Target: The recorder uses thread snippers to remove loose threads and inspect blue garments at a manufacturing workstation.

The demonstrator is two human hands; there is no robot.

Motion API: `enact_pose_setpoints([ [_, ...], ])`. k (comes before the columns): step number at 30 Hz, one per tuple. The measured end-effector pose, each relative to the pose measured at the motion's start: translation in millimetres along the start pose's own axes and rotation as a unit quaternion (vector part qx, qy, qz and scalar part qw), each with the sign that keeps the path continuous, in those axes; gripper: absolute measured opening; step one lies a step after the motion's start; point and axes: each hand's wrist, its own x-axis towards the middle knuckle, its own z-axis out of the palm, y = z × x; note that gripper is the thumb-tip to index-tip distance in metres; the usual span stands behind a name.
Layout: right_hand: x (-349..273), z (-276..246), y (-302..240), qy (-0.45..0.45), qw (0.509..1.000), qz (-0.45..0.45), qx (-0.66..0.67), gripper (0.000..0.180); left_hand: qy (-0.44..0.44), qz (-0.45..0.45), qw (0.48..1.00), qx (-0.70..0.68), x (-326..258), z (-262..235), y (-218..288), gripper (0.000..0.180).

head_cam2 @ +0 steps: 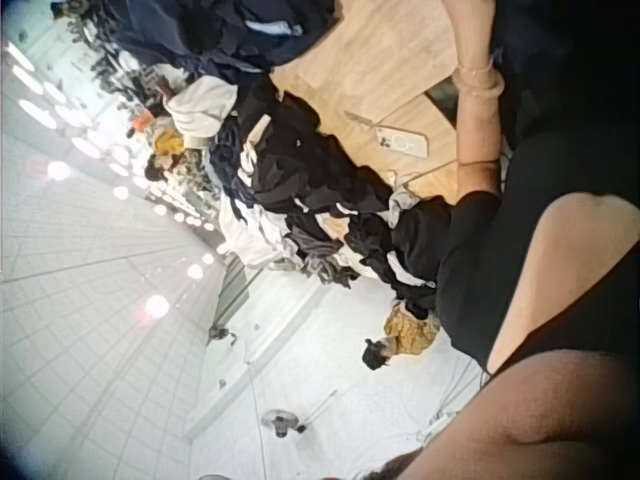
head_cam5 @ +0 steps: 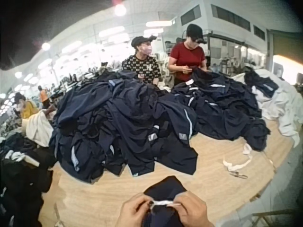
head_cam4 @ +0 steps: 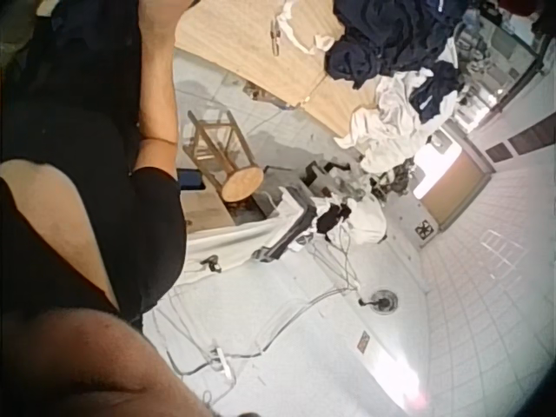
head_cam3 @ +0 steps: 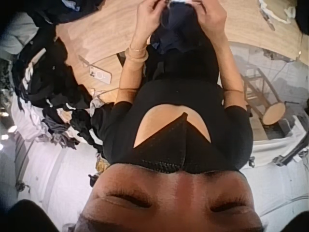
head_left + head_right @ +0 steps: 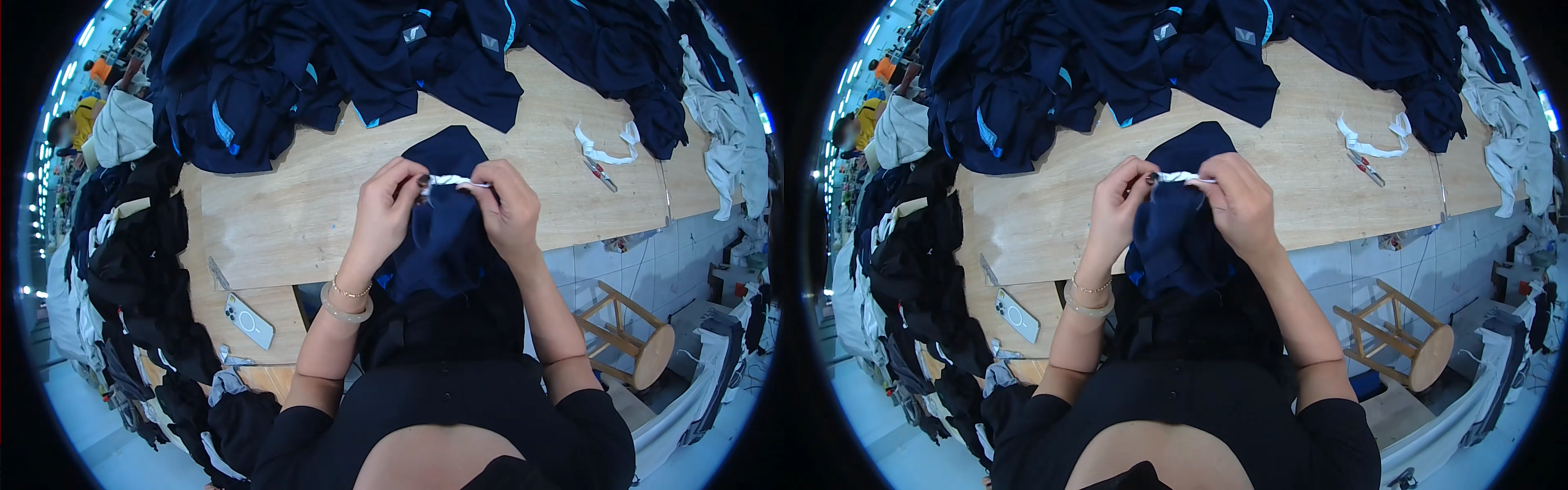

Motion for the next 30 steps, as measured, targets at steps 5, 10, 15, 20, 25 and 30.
enact_pose_setpoints([
  [5, -27, -32, 12, -0.109, 0.982, 0.155, 0.021, 0.006, -0.124, 0.02, 0.99, 0.069, -28, -33, -17, 0.011],
  [10, -22, -21, -2, -0.071, 0.741, 0.298, 0.598, 0.017, -0.083, -0.076, 0.877, -0.467, -36, -11, -10, 0.014],
  [15, -29, -19, 10, -0.104, 0.7, 0.309, 0.636, 0.015, -0.125, -0.049, 0.875, -0.466, -39, 3, -12, 0.027],
  [20, -58, -42, 21, -0.056, 0.743, 0.362, 0.56, 0.017, -0.167, -0.087, 0.888, -0.419, -57, -1, -25, 0.026],
  [25, -73, -51, 28, -0.059, 0.76, 0.402, 0.507, 0.021, -0.161, -0.117, 0.881, -0.43, -68, -1, -35, 0.022],
  [30, -39, -53, 13, -0.11, 0.787, 0.374, 0.479, 0.02, -0.121, -0.084, 0.851, -0.505, -54, -5, -26, 0.018],
])
